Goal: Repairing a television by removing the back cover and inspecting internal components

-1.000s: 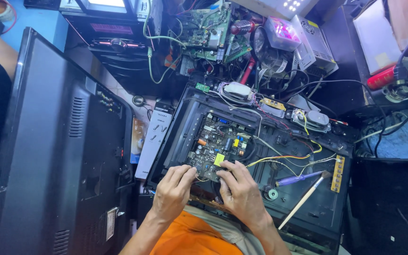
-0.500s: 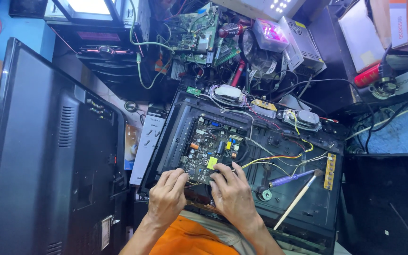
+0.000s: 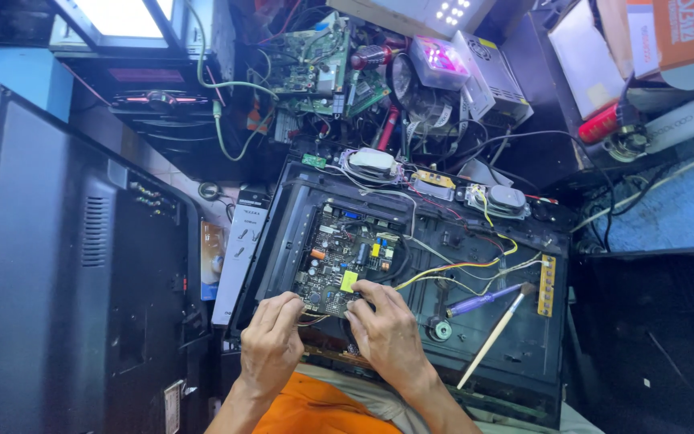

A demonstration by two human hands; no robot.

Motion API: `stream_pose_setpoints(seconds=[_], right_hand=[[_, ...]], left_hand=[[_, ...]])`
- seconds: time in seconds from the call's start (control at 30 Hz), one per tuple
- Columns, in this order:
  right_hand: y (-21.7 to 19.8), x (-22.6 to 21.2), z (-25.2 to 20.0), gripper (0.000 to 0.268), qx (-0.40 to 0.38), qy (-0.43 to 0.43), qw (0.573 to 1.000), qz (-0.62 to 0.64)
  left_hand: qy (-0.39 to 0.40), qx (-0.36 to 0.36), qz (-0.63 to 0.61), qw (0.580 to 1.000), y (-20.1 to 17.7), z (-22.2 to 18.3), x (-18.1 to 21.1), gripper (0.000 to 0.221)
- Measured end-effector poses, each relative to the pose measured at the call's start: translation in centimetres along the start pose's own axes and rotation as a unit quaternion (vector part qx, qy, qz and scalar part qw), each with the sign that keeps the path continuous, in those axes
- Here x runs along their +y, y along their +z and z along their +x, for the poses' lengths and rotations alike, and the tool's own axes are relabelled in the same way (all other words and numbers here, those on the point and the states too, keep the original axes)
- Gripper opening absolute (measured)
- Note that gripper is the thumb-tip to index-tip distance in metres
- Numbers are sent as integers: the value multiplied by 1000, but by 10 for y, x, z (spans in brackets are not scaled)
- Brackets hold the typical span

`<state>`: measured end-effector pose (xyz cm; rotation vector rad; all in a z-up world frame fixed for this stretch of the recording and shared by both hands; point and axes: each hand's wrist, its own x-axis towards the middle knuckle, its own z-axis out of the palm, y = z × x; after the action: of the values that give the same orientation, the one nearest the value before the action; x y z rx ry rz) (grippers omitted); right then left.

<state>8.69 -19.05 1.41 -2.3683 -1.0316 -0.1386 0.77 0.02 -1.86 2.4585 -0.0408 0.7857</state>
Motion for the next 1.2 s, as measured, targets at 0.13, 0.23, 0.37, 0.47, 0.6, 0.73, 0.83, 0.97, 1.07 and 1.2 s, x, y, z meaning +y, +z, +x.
stream_pose_setpoints(seconds=[0.13, 0.23, 0.37, 0.47, 0.6, 0.73, 0.83, 0.97, 1.07, 1.2], right_hand=[[0, 0, -1, 5, 3, 2, 1000, -4], [-3, 5, -3, 7, 4, -7, 1000, 4], [-11, 13, -13, 21, 0, -29, 999, 12], [-20, 24, -27, 30, 45, -5, 999, -29], [-46, 46, -47, 26, 114, 89, 984, -100], [-65, 67, -55, 25, 145, 128, 976, -103], [-70, 67, -47, 23, 122, 115, 982, -82], [-58, 53, -27, 25, 65, 18, 997, -48], [-42, 46, -15, 23, 16, -16, 998, -52], [-34, 34, -3, 19, -25, -29, 997, -64]], left_hand=[[-3, -40, 21, 999, -9, 10, 13, 12], [27, -33, -11, 999, -9, 9, 17, 6], [23, -1, -13, 1000, -5, -5, 11, 9], [35, 14, -17, 999, -6, -1, 8, 11], [76, 14, -26, 997, -6, -5, 6, 15], [69, 0, -19, 997, 1, -17, 1, 17], [90, 7, -5, 996, -1, -15, 1, 21], [79, -8, 2, 997, -5, -13, 10, 24], [71, -2, 33, 997, 0, -13, 12, 25], [81, 1, 45, 996, 6, -19, 18, 20]])
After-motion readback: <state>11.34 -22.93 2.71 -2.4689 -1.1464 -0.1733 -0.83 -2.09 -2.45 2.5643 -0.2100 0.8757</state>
